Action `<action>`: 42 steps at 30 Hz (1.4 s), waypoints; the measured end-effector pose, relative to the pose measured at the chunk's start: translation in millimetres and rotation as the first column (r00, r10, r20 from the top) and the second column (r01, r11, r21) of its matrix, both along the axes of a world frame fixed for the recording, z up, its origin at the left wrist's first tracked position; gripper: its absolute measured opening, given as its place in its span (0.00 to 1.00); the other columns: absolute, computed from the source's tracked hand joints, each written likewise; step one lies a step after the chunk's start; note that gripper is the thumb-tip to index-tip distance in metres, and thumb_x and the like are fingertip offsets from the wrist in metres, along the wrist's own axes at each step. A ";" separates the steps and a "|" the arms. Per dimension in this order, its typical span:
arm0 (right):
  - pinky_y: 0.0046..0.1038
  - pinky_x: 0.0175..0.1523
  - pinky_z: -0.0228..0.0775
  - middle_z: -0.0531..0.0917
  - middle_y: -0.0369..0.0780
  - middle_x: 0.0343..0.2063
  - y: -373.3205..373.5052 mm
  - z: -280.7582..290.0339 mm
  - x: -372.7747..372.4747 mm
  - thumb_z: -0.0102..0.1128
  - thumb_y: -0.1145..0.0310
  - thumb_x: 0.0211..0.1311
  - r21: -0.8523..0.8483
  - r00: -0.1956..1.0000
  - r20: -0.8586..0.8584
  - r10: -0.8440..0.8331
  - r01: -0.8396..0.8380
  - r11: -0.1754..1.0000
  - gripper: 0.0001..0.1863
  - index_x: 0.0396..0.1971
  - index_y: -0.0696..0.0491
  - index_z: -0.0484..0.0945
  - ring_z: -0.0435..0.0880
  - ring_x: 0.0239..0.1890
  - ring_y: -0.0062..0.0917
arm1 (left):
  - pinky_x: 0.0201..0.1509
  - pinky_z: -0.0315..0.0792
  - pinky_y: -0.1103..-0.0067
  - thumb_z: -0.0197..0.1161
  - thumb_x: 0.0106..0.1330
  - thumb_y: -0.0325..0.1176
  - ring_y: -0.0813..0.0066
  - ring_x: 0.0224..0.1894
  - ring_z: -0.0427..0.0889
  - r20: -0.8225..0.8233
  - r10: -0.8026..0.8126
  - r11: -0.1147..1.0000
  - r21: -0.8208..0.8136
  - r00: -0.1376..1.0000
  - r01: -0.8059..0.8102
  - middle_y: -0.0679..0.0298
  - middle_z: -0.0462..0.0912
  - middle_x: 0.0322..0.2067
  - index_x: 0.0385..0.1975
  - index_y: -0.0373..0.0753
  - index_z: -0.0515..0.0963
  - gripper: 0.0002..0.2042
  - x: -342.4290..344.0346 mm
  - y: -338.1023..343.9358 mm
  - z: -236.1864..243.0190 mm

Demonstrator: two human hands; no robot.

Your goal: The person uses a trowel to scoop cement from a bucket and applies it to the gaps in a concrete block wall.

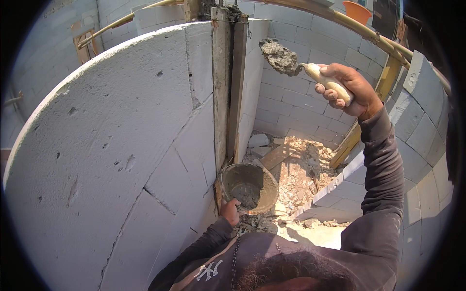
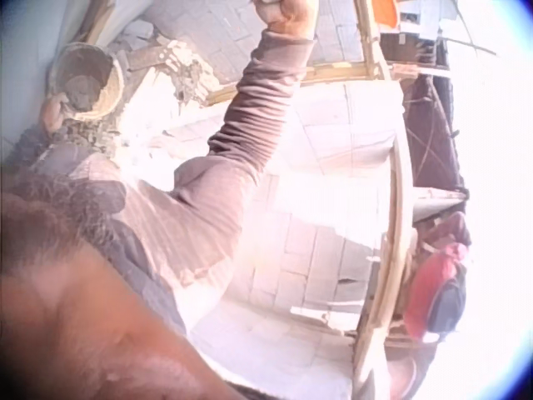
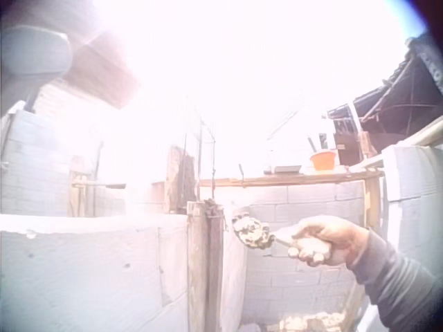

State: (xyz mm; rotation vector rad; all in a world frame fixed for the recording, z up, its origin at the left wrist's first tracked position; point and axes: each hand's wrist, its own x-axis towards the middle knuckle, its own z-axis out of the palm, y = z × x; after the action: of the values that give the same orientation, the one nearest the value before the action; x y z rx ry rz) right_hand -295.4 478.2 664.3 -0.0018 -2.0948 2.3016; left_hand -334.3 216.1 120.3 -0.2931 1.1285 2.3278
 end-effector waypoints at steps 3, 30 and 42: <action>0.13 0.19 0.74 0.81 0.43 0.33 -15.6 76.3 -62.1 0.55 0.63 0.75 0.219 0.972 -0.231 0.028 0.024 0.975 0.22 0.57 0.65 0.68 0.79 0.23 0.13 | 0.40 0.85 0.50 0.59 0.59 0.25 0.60 0.38 0.81 0.015 0.074 0.997 -0.008 0.997 -0.074 0.59 0.73 0.38 0.50 0.38 0.71 0.17 17.2 2.9 22.5; 0.36 0.65 0.74 0.84 0.53 0.57 -11.6 -353.4 146.2 0.61 0.67 0.61 0.870 0.945 0.039 -0.325 0.128 0.477 0.27 0.61 0.58 0.80 0.83 0.61 0.45 | 0.49 0.81 0.76 0.54 0.63 0.20 0.74 0.44 0.80 -0.517 -0.166 0.984 -0.139 0.840 0.109 0.62 0.78 0.48 0.65 0.36 0.66 0.26 4.4 21.7 61.0; 0.45 0.56 0.78 0.82 0.48 0.48 -28.2 -386.6 172.2 0.57 0.71 0.61 0.948 0.874 -0.056 -0.483 0.199 0.250 0.29 0.64 0.42 0.78 0.83 0.51 0.46 | 0.52 0.74 0.81 0.54 0.64 0.19 0.76 0.46 0.78 -0.701 -0.399 0.916 -0.278 0.591 0.288 0.61 0.79 0.52 0.70 0.29 0.63 0.30 37.3 66.2 109.6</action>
State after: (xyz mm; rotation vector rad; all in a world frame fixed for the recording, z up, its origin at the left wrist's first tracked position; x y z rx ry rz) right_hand -123.2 450.0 277.7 -0.6872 -2.8261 0.5618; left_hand -297.0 282.3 229.9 0.8792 1.5440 2.0179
